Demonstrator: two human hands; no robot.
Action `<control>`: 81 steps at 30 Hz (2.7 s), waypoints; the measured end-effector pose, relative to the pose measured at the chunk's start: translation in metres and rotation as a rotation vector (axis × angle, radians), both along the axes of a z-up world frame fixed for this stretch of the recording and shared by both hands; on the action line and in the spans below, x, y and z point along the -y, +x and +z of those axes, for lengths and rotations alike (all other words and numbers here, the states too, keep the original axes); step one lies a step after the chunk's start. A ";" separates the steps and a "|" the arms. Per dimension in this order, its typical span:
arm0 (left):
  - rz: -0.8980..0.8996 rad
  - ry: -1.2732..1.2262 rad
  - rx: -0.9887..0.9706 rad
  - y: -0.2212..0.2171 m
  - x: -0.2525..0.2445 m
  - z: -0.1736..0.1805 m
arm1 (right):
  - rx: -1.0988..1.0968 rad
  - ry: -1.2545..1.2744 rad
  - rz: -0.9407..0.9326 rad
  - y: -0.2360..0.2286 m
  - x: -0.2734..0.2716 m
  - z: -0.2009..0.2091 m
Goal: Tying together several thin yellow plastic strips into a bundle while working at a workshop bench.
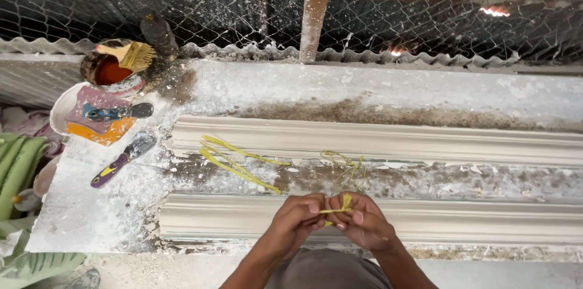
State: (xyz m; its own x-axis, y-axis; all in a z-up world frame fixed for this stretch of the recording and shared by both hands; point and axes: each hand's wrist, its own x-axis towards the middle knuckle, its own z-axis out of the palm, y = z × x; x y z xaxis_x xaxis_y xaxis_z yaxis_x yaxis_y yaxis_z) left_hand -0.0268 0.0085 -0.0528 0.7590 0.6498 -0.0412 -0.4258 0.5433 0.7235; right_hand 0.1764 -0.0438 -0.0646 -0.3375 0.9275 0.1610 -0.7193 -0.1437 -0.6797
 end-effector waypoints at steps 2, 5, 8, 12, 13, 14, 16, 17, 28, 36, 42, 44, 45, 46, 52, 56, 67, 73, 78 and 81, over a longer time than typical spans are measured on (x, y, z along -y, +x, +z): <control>0.064 -0.031 0.109 0.001 0.003 0.000 | -0.010 0.019 -0.025 0.006 0.003 -0.014; 0.195 0.166 0.001 -0.013 0.004 0.014 | 0.136 -0.055 -0.104 -0.006 -0.009 -0.018; 0.399 0.502 -0.386 -0.026 0.002 0.034 | 0.456 -0.194 -0.241 -0.029 -0.029 -0.020; 0.807 0.284 -0.641 -0.032 0.006 0.018 | 0.245 -0.133 -0.387 -0.043 -0.046 -0.084; 0.868 0.270 -0.649 -0.035 0.007 0.000 | 0.249 -0.119 -0.327 -0.040 -0.054 -0.104; 0.904 0.196 -0.565 -0.038 0.007 -0.019 | 0.168 -0.231 -0.300 -0.037 -0.063 -0.125; 0.985 0.114 -0.490 -0.047 0.016 -0.040 | 0.096 -0.353 -0.221 -0.037 -0.082 -0.163; 0.881 0.004 -0.043 -0.053 0.021 -0.042 | 0.015 -0.418 -0.140 -0.039 -0.091 -0.180; 0.864 0.207 -0.188 -0.125 0.005 -0.057 | 0.134 0.011 0.159 -0.136 -0.128 -0.143; 0.925 -0.296 0.057 -0.129 -0.015 -0.031 | 0.435 -0.211 -0.042 -0.128 -0.136 -0.071; 0.374 0.322 -0.044 -0.144 -0.025 0.025 | 0.228 -0.256 -0.054 -0.111 -0.115 -0.056; 0.333 0.365 -0.190 -0.137 -0.031 0.030 | 0.240 -0.301 -0.127 -0.114 -0.111 -0.042; 0.326 0.410 -0.340 -0.136 -0.034 0.032 | 0.257 -0.341 -0.163 -0.118 -0.112 -0.035; 0.299 0.413 -0.342 -0.130 -0.038 0.023 | 0.247 -0.348 -0.187 -0.118 -0.110 -0.038; 0.644 0.197 -0.321 -0.099 -0.067 -0.075 | 0.098 -0.247 -0.342 -0.119 -0.088 -0.083; 0.837 0.060 -0.575 -0.097 -0.076 -0.101 | 0.698 -0.179 -0.095 -0.133 -0.068 -0.063; 0.111 -0.153 -0.298 -0.106 -0.063 -0.076 | 0.189 -0.689 -0.369 -0.072 -0.053 -0.097; -0.055 0.004 -0.211 -0.082 -0.066 -0.080 | -0.026 -0.439 -0.397 -0.076 -0.049 -0.098; 0.295 0.022 -0.804 -0.054 -0.091 -0.110 | 0.772 -0.208 -0.225 -0.105 -0.034 -0.088; 0.591 0.346 -0.833 -0.043 -0.082 -0.168 | 0.861 -0.212 -0.269 -0.089 -0.040 -0.093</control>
